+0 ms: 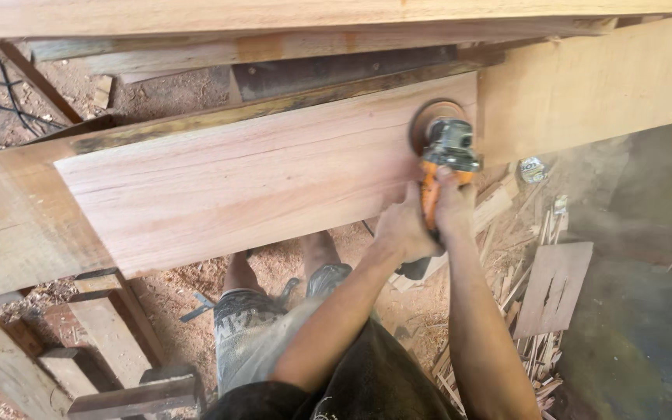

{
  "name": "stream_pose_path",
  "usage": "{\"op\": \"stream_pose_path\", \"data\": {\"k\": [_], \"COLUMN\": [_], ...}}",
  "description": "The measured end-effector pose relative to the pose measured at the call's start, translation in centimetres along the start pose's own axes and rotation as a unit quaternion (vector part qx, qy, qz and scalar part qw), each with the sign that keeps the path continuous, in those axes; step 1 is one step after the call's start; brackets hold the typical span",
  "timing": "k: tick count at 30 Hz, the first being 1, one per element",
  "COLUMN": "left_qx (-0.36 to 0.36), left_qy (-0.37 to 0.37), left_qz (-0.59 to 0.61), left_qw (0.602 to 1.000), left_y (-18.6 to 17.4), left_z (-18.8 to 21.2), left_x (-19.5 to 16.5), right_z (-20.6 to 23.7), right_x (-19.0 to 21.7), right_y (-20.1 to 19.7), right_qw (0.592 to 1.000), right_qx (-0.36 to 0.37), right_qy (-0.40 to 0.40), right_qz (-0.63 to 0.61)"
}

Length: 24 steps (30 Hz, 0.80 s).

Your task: The person uses an angle grinder with a sanding disc to smooth the surface of a wooden plank. They move the tool back and forth across the plank, flip it over to sand the other side, and repeat the process on multiple planks.

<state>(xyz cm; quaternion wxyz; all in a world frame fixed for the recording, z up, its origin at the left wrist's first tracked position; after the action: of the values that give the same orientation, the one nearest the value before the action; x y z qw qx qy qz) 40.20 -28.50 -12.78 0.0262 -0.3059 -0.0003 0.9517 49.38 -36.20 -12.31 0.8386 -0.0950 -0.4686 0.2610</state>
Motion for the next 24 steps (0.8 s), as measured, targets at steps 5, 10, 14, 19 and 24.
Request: {"op": "stream_pose_path", "data": {"k": [5, 10, 14, 19, 24], "left_qx": [-0.050, -0.105, -0.143, -0.203, -0.284], "left_qy": [-0.031, -0.052, -0.052, -0.060, -0.070], "left_qz": [0.081, 0.122, 0.167, 0.220, 0.250], "left_qw": [0.995, 0.986, 0.974, 0.952, 0.923], "left_y": [-4.0, -9.8, -14.6, -19.0, -22.0], "left_z": [4.7, 9.5, 13.6, 18.8, 22.7], "left_x": [6.1, 11.6, 17.1, 24.7, 31.1], "right_z": [4.6, 9.3, 13.9, 20.6, 26.6], "right_x": [0.2, 1.4, 1.8, 2.5, 2.5], "right_y": [7.1, 15.8, 23.5, 32.0, 39.6], "right_qw": [0.990, 0.975, 0.965, 0.937, 0.905], "right_qx": [0.090, 0.165, 0.213, 0.266, 0.317], "right_qy": [-0.031, -0.065, -0.082, -0.131, -0.147], "right_qz": [0.103, 0.132, 0.126, 0.187, 0.243]}}
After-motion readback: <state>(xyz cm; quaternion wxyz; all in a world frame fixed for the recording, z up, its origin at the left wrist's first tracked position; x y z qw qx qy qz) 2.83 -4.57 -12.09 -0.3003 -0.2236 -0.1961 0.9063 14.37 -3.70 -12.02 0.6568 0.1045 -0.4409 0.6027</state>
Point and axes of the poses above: each hand's wrist, its own z-axis away from the middle knuckle, its own y-axis out of the palm, x = y × z, the point moved 9 cm from there along -z, towards the middle knuckle, and after that the axes turned 6 degrees about -y, right-handed, at the moved point
